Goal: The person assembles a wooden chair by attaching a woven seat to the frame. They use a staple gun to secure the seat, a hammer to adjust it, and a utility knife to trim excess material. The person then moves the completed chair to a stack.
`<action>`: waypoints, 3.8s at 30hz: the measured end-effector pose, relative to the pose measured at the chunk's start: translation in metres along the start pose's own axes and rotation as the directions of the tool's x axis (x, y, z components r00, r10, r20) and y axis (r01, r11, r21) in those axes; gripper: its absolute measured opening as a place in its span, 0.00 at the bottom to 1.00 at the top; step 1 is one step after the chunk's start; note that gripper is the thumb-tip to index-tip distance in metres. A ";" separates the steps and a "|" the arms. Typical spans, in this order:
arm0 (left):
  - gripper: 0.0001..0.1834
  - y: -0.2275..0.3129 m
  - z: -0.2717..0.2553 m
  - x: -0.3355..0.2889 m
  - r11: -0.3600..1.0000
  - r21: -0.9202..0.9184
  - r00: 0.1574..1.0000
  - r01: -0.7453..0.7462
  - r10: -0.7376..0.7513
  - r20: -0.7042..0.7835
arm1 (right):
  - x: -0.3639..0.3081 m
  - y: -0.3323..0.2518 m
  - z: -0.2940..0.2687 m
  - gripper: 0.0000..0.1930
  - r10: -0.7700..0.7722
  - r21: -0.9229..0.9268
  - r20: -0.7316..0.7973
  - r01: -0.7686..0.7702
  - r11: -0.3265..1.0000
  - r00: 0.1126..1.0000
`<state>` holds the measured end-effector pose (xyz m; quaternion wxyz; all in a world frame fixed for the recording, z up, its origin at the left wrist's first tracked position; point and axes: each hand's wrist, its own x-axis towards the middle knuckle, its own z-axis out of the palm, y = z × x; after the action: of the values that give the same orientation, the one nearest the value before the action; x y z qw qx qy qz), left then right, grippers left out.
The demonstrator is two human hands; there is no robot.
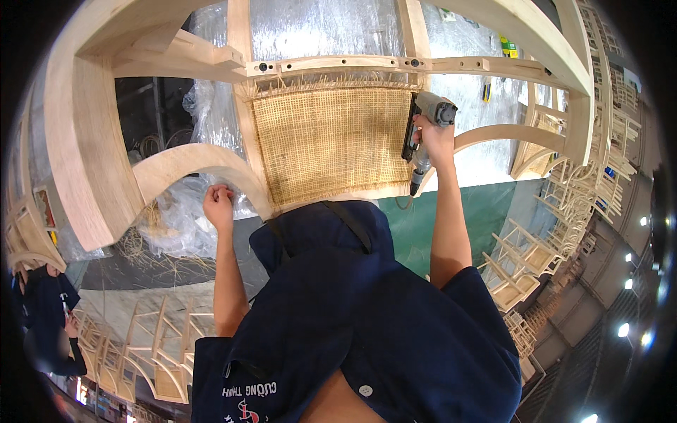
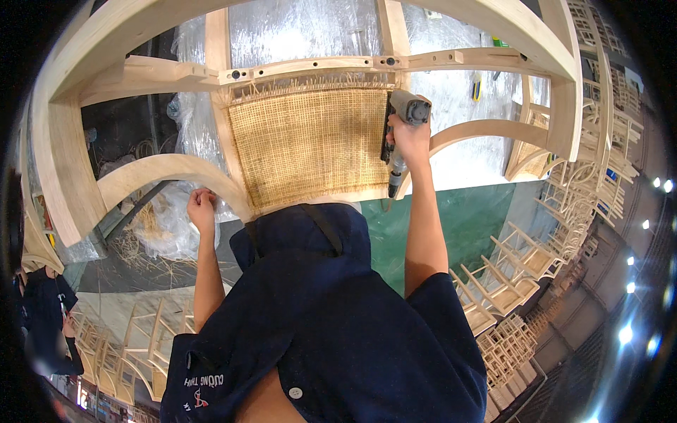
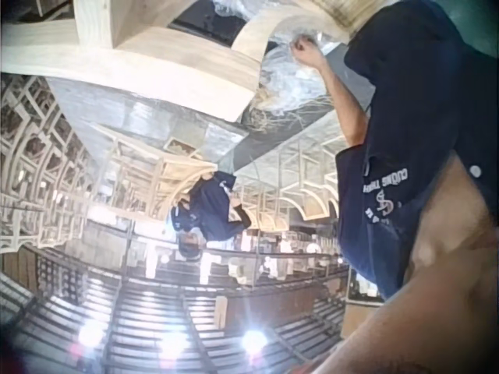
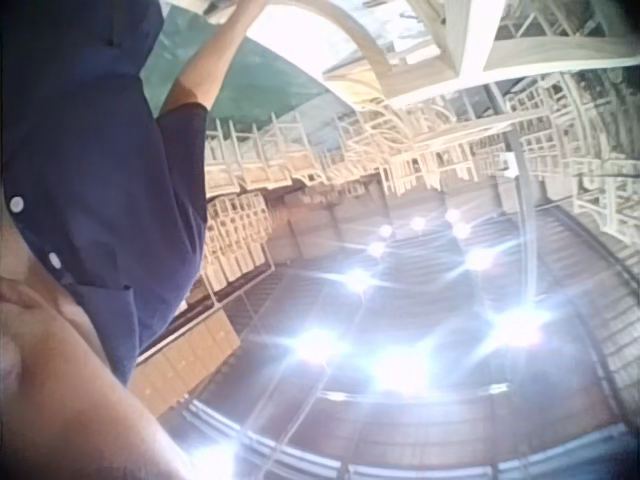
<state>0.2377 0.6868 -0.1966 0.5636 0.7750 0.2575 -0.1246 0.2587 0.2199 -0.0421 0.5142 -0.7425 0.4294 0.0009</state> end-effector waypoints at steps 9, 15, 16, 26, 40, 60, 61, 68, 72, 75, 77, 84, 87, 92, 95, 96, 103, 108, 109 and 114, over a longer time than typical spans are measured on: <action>0.06 -0.003 -0.001 0.003 0.995 -0.081 0.999 0.053 -0.053 -0.001 | 0.018 0.006 -0.001 0.09 0.086 -0.034 -0.025 -0.087 0.996 0.996; 0.07 -0.005 -0.001 0.003 0.998 -0.048 0.999 0.039 -0.039 -0.017 | 0.026 0.007 -0.001 0.24 0.079 0.015 -0.005 -0.079 0.997 0.997; 0.08 -0.005 -0.001 0.003 0.999 -0.038 0.999 0.038 -0.039 -0.022 | 0.026 0.007 -0.001 0.24 0.073 0.019 -0.002 -0.073 0.997 0.997; 0.08 0.003 0.016 -0.008 0.968 0.226 0.972 -0.114 0.155 -0.175 | 0.019 0.005 -0.003 0.12 0.111 -0.018 -0.045 -0.112 0.994 0.993; 0.08 0.001 0.014 -0.005 0.970 0.221 0.972 -0.104 0.147 -0.185 | 0.013 0.003 0.004 0.16 0.061 0.008 -0.035 -0.061 0.998 0.998; 0.11 0.023 0.009 -0.017 0.876 0.414 0.953 -0.248 0.297 -0.056 | -0.170 0.028 -0.126 0.34 -0.643 0.997 0.016 0.033 0.064 0.766; 0.11 0.027 0.009 -0.020 0.844 0.443 0.937 -0.302 0.348 -0.026 | -0.171 0.040 -0.134 0.31 -0.655 0.999 -0.035 0.048 0.003 0.755; 0.11 0.047 0.008 -0.041 0.871 0.399 0.953 -0.287 0.302 0.025 | -0.190 0.049 -0.156 0.24 -0.603 0.953 -0.281 0.141 -0.269 0.746; 0.07 0.061 0.009 -0.048 0.901 0.294 0.947 -0.320 0.298 0.117 | -0.197 0.058 -0.160 0.24 -0.600 0.949 -0.313 0.214 -0.232 0.736; 0.05 0.067 0.011 -0.055 0.895 0.234 0.924 -0.380 0.356 0.140 | -0.210 0.051 -0.165 0.25 -0.405 0.938 -0.332 0.343 -0.046 0.852; 0.05 0.070 0.010 -0.059 0.918 0.161 0.928 -0.364 0.341 0.150 | -0.212 0.044 -0.180 0.25 -0.293 0.893 -0.320 0.390 0.224 0.901; 0.04 0.062 0.011 -0.111 0.961 -0.103 0.965 -0.255 0.260 0.034 | -0.129 0.087 -0.205 0.34 -0.370 -0.371 -0.367 0.230 0.899 0.853; 0.04 0.041 0.016 -0.163 0.938 -0.044 0.933 -0.343 0.335 -0.133 | -0.050 0.128 -0.206 0.37 -0.278 -0.402 -0.293 0.146 0.904 0.915; 0.04 -0.005 0.044 -0.263 0.996 -0.055 0.980 0.076 -0.085 -0.179 | 0.053 0.105 -0.176 0.41 -0.271 -0.589 -0.178 0.118 0.799 0.946; 0.05 -0.029 0.065 -0.314 0.980 0.180 0.992 0.081 -0.063 -0.108 | 0.078 0.099 -0.167 0.38 -0.329 -0.634 -0.107 0.191 0.750 0.938; 0.07 -0.041 0.071 -0.322 0.926 0.376 0.997 0.035 -0.004 -0.083 | 0.081 0.100 -0.167 0.36 -0.354 -0.646 -0.079 0.223 0.730 0.932; 0.08 -0.056 0.085 -0.351 0.908 0.347 0.955 0.235 -0.283 0.092 | 0.008 0.129 -0.167 0.26 -0.531 0.049 0.015 0.530 0.846 0.847; 0.10 -0.052 0.087 -0.328 0.925 0.316 0.931 0.211 -0.288 0.222 | -0.081 0.124 -0.207 0.41 -0.450 0.903 0.307 -0.406 -0.140 0.838; 0.10 -0.048 0.089 -0.320 0.932 0.303 0.922 0.198 -0.281 0.264 | -0.096 0.119 -0.217 0.44 -0.484 0.904 0.231 -0.369 -0.214 0.844; 0.11 -0.022 0.104 -0.280 0.910 0.383 0.719 0.155 -0.370 0.589 | -0.162 0.115 -0.253 0.46 -0.571 0.953 0.088 -0.236 -0.190 0.816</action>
<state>0.0022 0.5221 -0.1139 0.4660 0.7155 0.1321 -0.5033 -0.0283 0.1182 0.0614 0.9742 -0.1014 0.0043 -0.2016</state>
